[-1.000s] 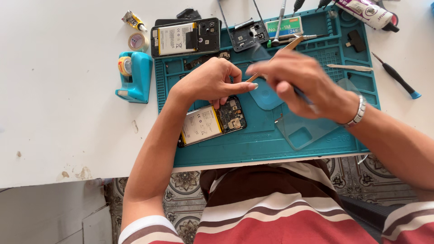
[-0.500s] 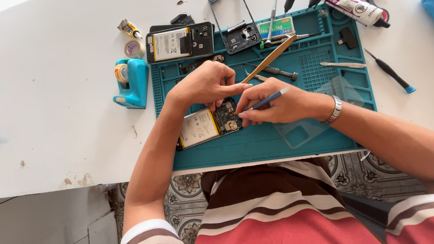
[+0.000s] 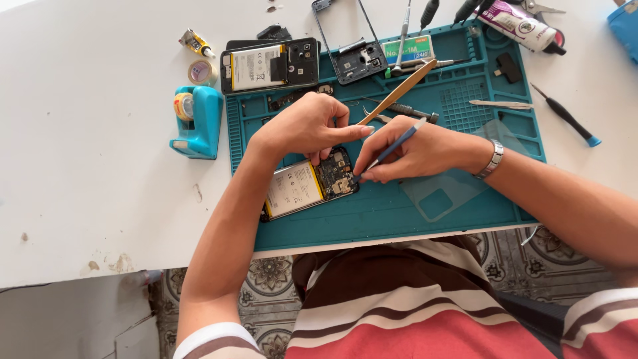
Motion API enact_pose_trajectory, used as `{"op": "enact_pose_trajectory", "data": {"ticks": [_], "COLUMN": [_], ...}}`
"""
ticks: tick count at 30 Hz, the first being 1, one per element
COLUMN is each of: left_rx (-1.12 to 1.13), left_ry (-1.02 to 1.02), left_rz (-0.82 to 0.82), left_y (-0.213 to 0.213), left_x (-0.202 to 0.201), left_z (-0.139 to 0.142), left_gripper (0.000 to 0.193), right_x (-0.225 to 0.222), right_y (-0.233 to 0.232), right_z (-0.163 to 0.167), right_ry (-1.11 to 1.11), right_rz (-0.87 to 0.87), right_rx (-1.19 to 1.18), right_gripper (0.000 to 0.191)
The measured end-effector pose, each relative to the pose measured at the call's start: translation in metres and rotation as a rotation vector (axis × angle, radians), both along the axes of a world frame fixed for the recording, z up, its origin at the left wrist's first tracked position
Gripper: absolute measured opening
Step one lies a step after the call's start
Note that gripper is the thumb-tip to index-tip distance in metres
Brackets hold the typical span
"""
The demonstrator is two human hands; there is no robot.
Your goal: The person repairs a disassembled smartphone on a teal repair mat, using a blue pry tool to work on the exposed motherboard and battery area. They hold the phone steady with one hand while prying and adjusting small internal components, occasionally repositioning the phone and using a wooden spatula tool.
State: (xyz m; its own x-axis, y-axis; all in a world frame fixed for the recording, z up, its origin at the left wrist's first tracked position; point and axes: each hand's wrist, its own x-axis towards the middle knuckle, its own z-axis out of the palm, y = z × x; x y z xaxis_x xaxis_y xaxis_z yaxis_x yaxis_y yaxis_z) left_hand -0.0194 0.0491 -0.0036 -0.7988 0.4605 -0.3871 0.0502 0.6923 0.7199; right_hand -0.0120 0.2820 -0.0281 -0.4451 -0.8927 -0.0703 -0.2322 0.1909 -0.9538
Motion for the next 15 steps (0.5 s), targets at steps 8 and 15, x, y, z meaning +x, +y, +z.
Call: {"op": "enact_pose_trajectory", "data": {"ticks": [8, 15], "left_rx": [-0.02, -0.035], "left_ry": [0.007, 0.019], "left_rz": [0.003, -0.004], "left_y": [-0.002, -0.0047], "left_x": [0.0027, 0.0034], "left_z": [-0.0003, -0.002], "left_gripper": [0.056, 0.056], "right_x": [0.0039, 0.005], "right_y": [-0.0051, -0.0075], "right_z": [0.0003, -0.0009], "right_ry": [0.032, 0.025], "right_rz": [-0.005, -0.005], "right_rx": [0.066, 0.104], "right_gripper": [0.021, 0.021]}}
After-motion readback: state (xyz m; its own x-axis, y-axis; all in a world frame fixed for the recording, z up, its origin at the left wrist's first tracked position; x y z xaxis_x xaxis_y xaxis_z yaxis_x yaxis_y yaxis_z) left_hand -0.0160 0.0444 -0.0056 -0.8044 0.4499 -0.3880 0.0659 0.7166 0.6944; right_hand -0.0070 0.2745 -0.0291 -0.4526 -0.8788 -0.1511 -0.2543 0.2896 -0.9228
